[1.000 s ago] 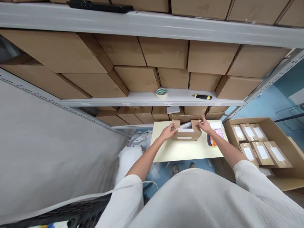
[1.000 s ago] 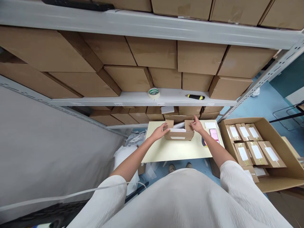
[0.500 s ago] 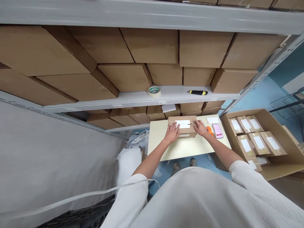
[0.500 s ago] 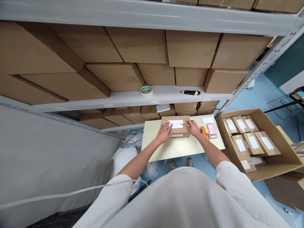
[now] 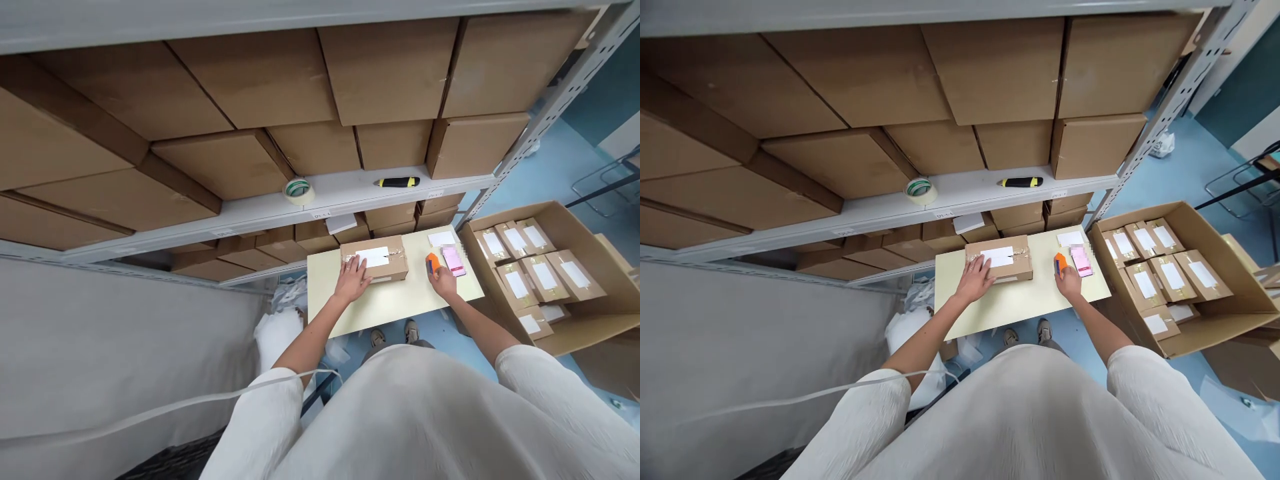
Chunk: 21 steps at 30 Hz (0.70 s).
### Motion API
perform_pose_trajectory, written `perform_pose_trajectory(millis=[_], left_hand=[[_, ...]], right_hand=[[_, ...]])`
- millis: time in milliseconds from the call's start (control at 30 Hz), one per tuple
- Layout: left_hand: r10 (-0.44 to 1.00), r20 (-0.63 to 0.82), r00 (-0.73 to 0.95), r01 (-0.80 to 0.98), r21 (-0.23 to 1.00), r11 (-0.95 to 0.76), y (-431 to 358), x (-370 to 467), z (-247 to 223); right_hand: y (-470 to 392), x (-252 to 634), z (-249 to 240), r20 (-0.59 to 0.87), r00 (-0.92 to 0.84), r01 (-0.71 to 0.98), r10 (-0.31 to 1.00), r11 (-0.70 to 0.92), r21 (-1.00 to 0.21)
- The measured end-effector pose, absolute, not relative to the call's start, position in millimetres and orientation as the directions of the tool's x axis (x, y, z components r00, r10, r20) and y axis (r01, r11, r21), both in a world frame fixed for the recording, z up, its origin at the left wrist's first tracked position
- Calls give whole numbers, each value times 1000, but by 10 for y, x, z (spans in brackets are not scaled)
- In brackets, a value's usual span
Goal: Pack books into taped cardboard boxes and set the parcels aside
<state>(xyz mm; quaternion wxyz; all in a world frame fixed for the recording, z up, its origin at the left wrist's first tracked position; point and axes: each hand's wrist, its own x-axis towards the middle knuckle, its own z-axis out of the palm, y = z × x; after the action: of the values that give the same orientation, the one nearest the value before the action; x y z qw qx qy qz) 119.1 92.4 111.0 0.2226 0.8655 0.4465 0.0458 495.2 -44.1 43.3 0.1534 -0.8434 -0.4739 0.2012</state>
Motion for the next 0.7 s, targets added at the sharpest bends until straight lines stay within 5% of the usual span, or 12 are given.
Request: perform_pose_trajectory(millis=[333,533,700], left_hand=[[799,-165,579,784,384,-488,958,1218,1165],[801,-173,573,783,403,-473,989,1222,1197],[804,-147,576,773,419,-477,1007,1228,1198]], right_hand=[[-376,4984,149,-310,452,679,837,-548,-488],[-349,5063,235,-301,501,713,811,-584,-387],[-191,5218,582,-259,580,594,772,-619,-514]])
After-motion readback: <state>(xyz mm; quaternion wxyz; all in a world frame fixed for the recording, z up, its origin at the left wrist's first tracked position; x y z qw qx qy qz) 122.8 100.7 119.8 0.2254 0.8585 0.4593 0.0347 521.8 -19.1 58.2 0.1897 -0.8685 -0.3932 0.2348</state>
